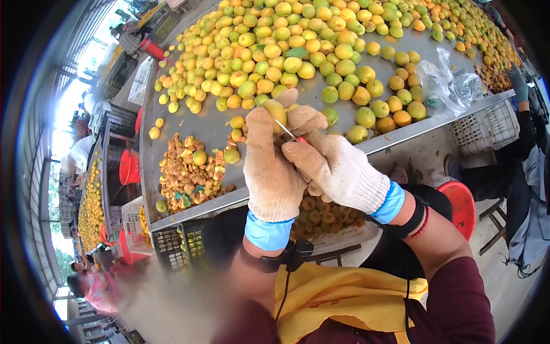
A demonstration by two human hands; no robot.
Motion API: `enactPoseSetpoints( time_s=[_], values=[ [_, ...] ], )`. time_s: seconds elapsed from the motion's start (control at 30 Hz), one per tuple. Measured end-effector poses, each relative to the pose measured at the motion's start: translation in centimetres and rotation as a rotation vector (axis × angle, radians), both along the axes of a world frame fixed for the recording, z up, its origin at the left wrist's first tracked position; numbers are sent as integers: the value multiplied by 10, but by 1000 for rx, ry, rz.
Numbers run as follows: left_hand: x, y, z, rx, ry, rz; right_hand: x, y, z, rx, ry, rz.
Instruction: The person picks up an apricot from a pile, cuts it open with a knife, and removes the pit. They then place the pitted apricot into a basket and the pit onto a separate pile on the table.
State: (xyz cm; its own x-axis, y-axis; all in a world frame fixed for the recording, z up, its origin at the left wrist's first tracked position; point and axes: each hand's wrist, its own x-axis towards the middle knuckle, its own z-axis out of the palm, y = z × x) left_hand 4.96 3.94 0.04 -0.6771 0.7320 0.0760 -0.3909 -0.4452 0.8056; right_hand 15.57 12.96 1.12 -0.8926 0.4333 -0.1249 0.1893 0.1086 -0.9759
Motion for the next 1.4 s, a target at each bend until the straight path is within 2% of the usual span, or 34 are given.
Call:
enactPoseSetpoints(
  time_s=[0.1,0.13,0.2,0.23,0.27,0.3,0.33,0.37,0.4,0.43,0.47,0.5,0.53,0.57,0.63,0.67,0.73,0.77,0.87,0.9,0.97,1.1,1.17,1.2,1.27,1.3,1.33,1.37,1.4],
  values=[
    [-6,-10,7,-47,-13,-89,5,8,7,-405,-131,160],
    [-10,-13,7,-41,-12,-92,7,8,11,-399,-129,158],
    [-17,-13,9,-275,406,39,12,8,24,-440,-131,152],
    [-17,-12,13,-296,225,14,7,1,-3,-516,31,102],
    [-22,-7,-10,-268,142,56,5,-2,-18,-513,51,126],
    [-2,-1,11,-159,-197,-52,5,-4,-8,-575,-76,95],
    [-2,2,-4,28,-308,-111,3,-5,3,-381,-152,68],
    [-1,8,-5,44,-433,-75,6,3,12,-287,-157,106],
    [5,6,5,10,-297,-83,2,4,-7,-350,-64,130],
    [-4,6,-15,-21,-190,6,7,9,15,-328,-241,203],
    [2,1,1,-126,-141,11,-2,1,-23,-291,-122,153],
    [2,-5,17,-248,-115,8,-5,1,-34,-426,-50,161],
    [0,-7,28,-373,-88,7,-4,3,-29,-563,23,171],
    [-5,-8,25,-367,-83,3,-1,6,-22,-557,28,167],
    [-14,-14,10,-240,164,-33,7,7,15,-376,-264,240],
    [-17,-15,5,-238,167,-26,4,1,8,-372,-262,247],
    [-21,-12,-2,-50,-386,-215,-5,-12,-18,-305,-109,78],
    [-19,-8,-5,-197,-293,-17,-8,-9,-17,-268,-146,97],
    [-19,-15,-5,-191,-277,-17,-3,-3,3,-255,-255,141],
    [-19,-21,-5,-201,-286,-11,2,0,27,-288,-285,163],
    [-25,-25,-4,-419,262,27,-2,3,10,-323,-274,185],
    [-35,-29,-12,-383,276,6,-13,-5,-6,-349,-205,191],
    [-33,-32,-6,-267,77,-87,-16,-4,-8,-412,-170,207],
    [-37,-35,-9,-271,63,-81,-17,-7,-12,-418,-184,213],
    [-51,-37,-12,-271,-29,-92,-19,-12,-19,-547,-10,177],
    [-60,-39,-17,-270,-32,-87,-21,-14,-20,-617,84,117],
    [-70,-43,-26,-268,71,-11,-18,-11,-17,-603,150,61],
    [-75,-46,-31,-268,175,64,-24,-5,-13,-616,143,33],
    [-72,-46,-32,-269,172,65,-27,-2,-12,-629,138,2]
  ],
)
